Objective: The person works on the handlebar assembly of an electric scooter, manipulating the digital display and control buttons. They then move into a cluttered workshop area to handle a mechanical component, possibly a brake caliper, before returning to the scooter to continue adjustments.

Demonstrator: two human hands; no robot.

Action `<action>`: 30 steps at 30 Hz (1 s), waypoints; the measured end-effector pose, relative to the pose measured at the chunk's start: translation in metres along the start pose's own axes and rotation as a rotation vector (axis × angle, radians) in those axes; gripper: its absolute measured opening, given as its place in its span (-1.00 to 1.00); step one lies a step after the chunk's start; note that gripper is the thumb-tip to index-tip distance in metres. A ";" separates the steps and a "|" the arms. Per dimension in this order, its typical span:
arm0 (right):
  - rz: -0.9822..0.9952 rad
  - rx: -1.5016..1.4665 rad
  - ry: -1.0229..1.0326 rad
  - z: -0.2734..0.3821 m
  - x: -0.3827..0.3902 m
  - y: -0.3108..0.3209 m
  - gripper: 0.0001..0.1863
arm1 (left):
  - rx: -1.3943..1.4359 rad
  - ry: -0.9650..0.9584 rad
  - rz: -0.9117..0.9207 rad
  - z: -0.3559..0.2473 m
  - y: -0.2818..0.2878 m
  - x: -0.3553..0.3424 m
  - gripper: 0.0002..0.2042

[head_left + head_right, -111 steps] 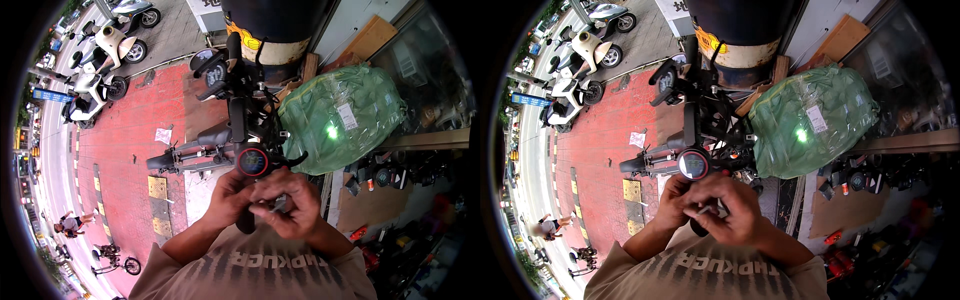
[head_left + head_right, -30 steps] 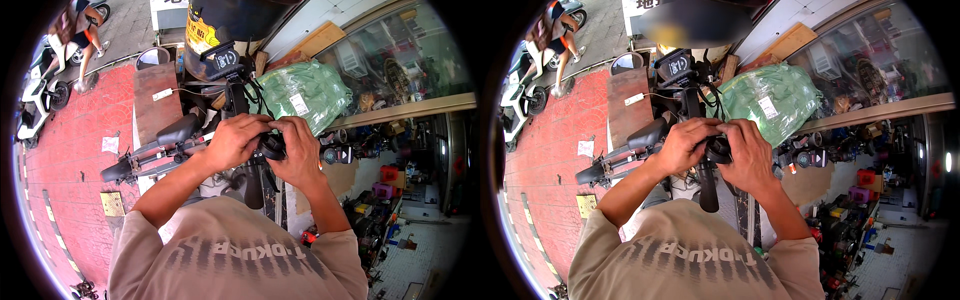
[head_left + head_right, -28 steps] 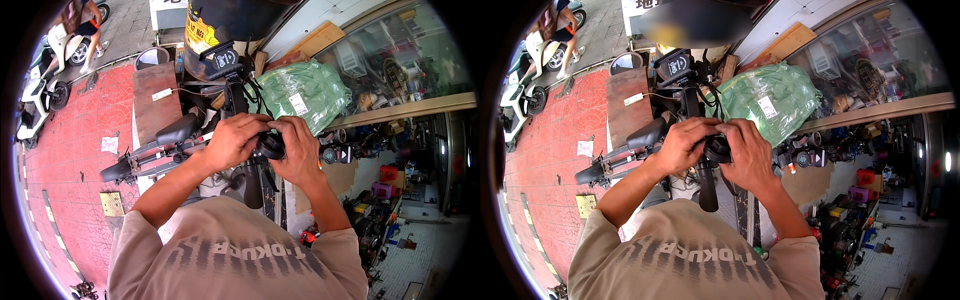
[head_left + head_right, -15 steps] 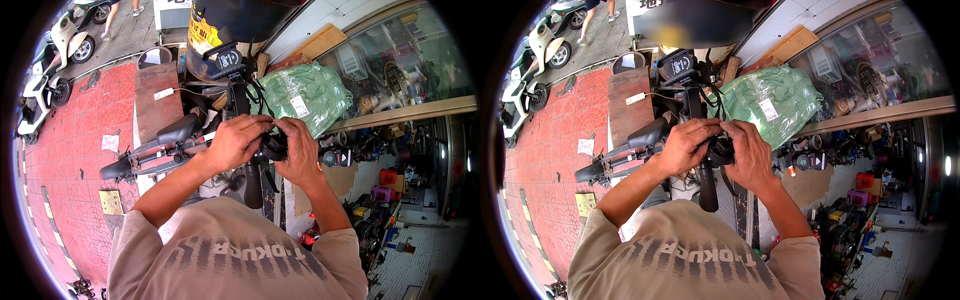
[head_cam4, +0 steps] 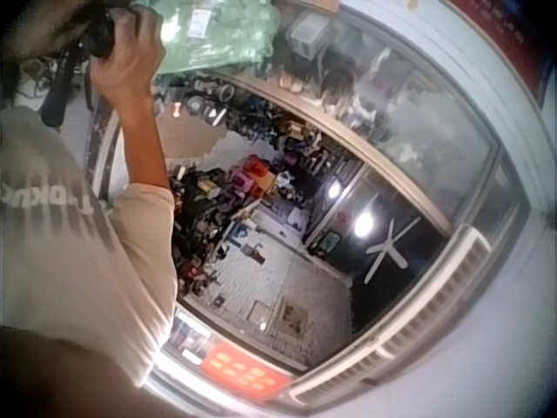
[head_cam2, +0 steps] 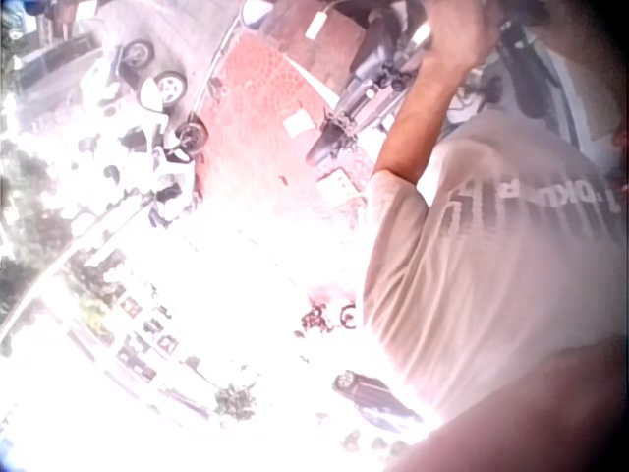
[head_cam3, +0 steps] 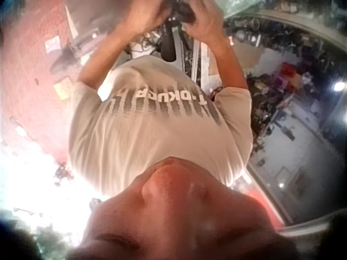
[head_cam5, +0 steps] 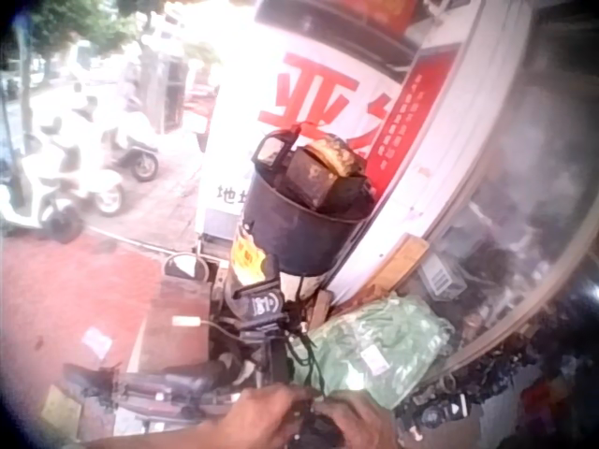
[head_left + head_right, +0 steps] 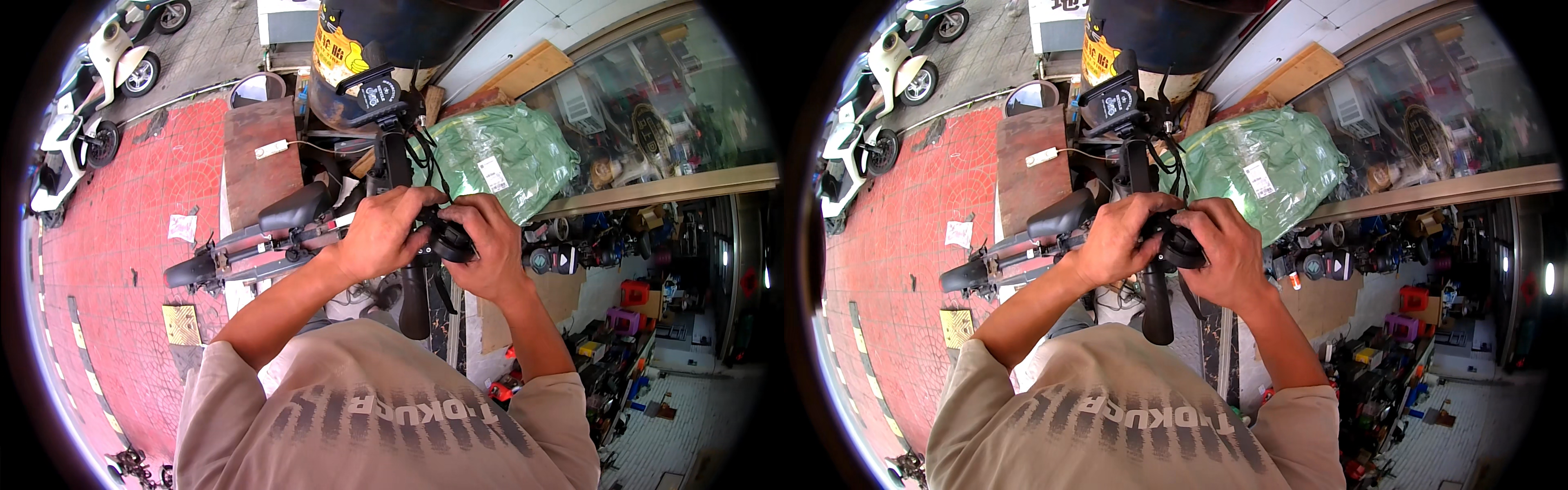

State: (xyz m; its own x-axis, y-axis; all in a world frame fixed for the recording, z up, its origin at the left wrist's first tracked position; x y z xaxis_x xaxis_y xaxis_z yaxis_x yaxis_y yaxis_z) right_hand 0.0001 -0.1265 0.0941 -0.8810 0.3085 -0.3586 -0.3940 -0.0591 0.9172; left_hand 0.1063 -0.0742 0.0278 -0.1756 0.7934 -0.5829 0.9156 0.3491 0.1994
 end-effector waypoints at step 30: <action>-0.026 -0.360 -0.174 -0.017 -0.012 0.003 -0.62 | 0.087 0.125 -0.005 -0.009 0.009 -0.003 -0.57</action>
State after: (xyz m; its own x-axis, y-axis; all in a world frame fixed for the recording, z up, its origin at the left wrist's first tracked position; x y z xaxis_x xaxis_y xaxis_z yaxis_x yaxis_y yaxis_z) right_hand 0.0047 -0.1468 0.0979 -0.8242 0.4688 -0.3177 -0.5094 -0.3687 0.7775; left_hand 0.1115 -0.0692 0.0382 -0.2192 0.8495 -0.4798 0.9414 0.3134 0.1248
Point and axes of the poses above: each hand's wrist, its own x-axis away from the middle knuckle, its own y-axis out of the back of the hand, z = x × y, the point moved 10 cm from there along -x, towards the middle knuckle, and after that the axes turned 9 degrees about x, right-handed, at the moved point
